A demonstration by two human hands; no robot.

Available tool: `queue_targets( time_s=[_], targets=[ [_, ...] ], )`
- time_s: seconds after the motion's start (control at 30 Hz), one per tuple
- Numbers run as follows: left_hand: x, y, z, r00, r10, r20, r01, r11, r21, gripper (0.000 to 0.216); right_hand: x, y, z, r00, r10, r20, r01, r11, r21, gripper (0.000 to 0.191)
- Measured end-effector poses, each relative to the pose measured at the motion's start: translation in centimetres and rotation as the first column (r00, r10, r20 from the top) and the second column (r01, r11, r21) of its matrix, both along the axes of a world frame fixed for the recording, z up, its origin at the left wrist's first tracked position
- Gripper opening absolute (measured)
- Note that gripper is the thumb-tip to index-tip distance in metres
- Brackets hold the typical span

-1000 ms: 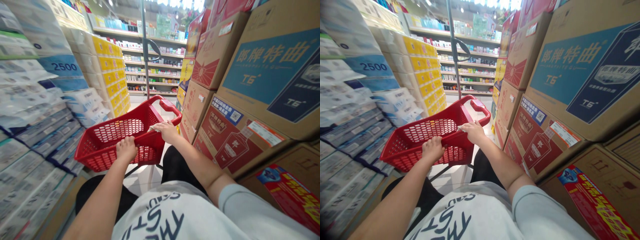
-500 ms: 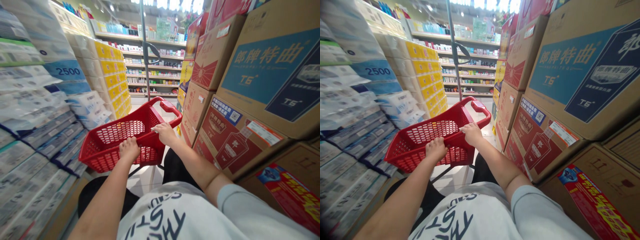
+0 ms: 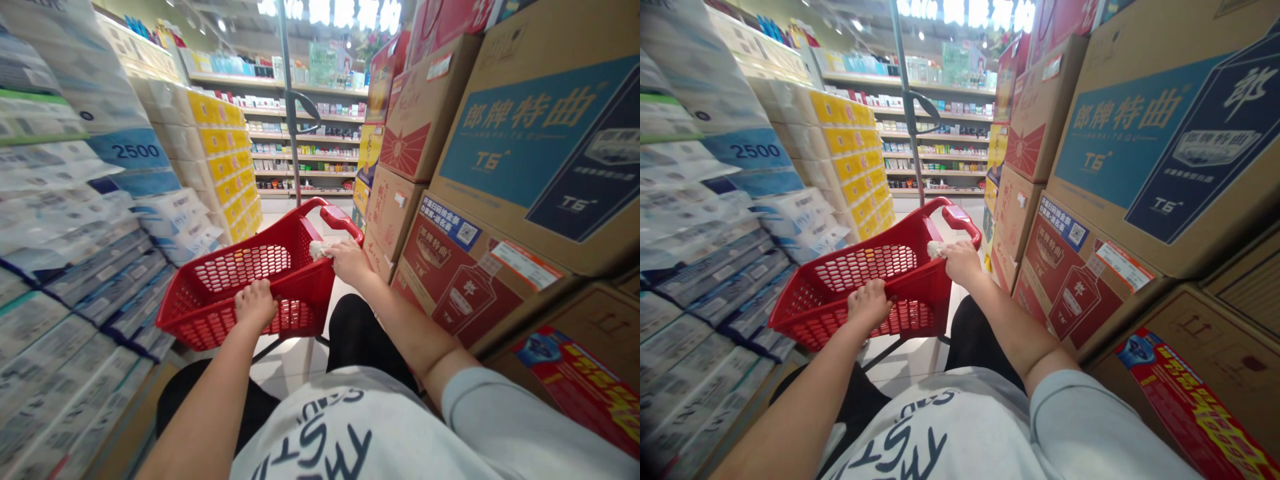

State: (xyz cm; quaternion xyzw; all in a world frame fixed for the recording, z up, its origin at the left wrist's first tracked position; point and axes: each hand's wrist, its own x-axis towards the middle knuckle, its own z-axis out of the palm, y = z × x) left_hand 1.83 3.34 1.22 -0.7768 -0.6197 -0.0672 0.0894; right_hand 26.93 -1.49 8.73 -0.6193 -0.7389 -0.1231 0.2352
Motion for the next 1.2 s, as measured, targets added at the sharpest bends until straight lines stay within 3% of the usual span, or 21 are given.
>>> queue_targets(
  time_s=[0.23, 0.37, 0.4, 0.47, 0.53, 0.73, 0.97, 1.2],
  targets=[
    [-2.4, 1.4, 0.2, 0.997, -0.054, -0.049, 0.055, 0.998, 0.022, 0.039, -1.8, -1.7, -0.8, 0.996, 0.072, 0.053, -0.077, 0.99, 0.114, 0.036],
    [-0.7, 1.3, 1.2, 0.999, -0.016, 0.046, 0.014, 1.0, 0.024, 0.044, -2.6, -2.1, -0.6, 0.99, 0.061, 0.124, -0.072, 0.993, 0.089, 0.04],
    [0.3, 1.0, 1.5, 0.995, -0.066, 0.081, 0.063, 0.997, 0.037, 0.046, -2.7, -2.1, -0.5, 0.99, 0.05, 0.133, -0.062, 0.995, 0.081, 0.04],
    [2.6, 0.3, 2.1, 0.95, -0.284, 0.133, 0.272, 0.957, 0.103, 0.047, -2.7, -2.2, -0.2, 0.989, 0.037, 0.141, -0.046, 0.997, 0.06, 0.04],
    [4.6, -0.2, 2.5, 0.904, -0.394, 0.165, 0.369, 0.915, 0.164, 0.049, -2.5, -2.3, 0.3, 0.987, 0.049, 0.15, -0.053, 0.998, 0.021, 0.04],
    [5.5, 0.8, 2.3, 0.91, -0.362, 0.202, 0.346, 0.932, 0.11, 0.032, -1.2, -2.3, 2.0, 0.988, 0.009, 0.152, 0.008, 0.994, -0.112, 0.04],
    [4.7, 2.9, 1.5, 0.94, -0.29, 0.18, 0.28, 0.957, 0.079, 0.038, -1.8, -1.2, 1.3, 0.988, 0.0, 0.154, 0.01, 0.998, -0.066, 0.043],
    [2.6, 3.6, 1.3, 0.946, -0.251, 0.207, 0.231, 0.966, 0.113, 0.036, -4.6, -0.8, 1.0, 0.989, -0.019, 0.149, 0.027, 0.998, -0.049, 0.042]
  ],
)
